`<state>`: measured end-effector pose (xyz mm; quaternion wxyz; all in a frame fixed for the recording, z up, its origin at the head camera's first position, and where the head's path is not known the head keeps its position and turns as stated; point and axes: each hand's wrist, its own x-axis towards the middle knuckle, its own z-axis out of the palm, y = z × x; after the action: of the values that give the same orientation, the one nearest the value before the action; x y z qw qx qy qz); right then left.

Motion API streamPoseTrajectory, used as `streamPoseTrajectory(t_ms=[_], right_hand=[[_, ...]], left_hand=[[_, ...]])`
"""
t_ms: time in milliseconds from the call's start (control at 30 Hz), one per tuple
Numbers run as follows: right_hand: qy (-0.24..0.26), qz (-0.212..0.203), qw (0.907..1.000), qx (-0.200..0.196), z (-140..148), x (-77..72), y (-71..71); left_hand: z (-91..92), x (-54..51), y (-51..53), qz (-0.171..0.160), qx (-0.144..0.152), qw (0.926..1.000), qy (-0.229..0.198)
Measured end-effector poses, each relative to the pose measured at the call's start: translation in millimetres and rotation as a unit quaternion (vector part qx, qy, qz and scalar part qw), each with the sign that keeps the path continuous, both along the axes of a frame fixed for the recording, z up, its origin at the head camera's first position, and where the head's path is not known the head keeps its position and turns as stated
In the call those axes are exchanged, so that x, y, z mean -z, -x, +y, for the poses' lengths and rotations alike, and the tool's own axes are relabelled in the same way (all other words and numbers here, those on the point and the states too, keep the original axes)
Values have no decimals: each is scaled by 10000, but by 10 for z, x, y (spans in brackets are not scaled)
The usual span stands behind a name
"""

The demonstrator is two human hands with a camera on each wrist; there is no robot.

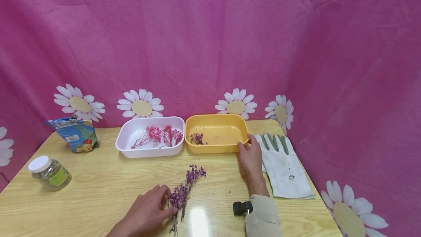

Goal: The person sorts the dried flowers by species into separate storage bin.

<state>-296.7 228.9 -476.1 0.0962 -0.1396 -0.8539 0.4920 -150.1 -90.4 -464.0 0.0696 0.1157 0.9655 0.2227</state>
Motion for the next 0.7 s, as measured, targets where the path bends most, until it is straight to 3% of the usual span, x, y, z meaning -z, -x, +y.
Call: streamPoseTrajectory(t_ms=[300,500,700], right_hand=[[-18,28,10000,11,19,-19,24],[9,-35,10000,10,14,10,31],[27,-40,10000,11,-6,33,19]], left_hand=[[34,14,-30,-198,10,9996,201],[1,44,-12,102,37,9997,234],[-66,69,43,288,-242,9992,148]])
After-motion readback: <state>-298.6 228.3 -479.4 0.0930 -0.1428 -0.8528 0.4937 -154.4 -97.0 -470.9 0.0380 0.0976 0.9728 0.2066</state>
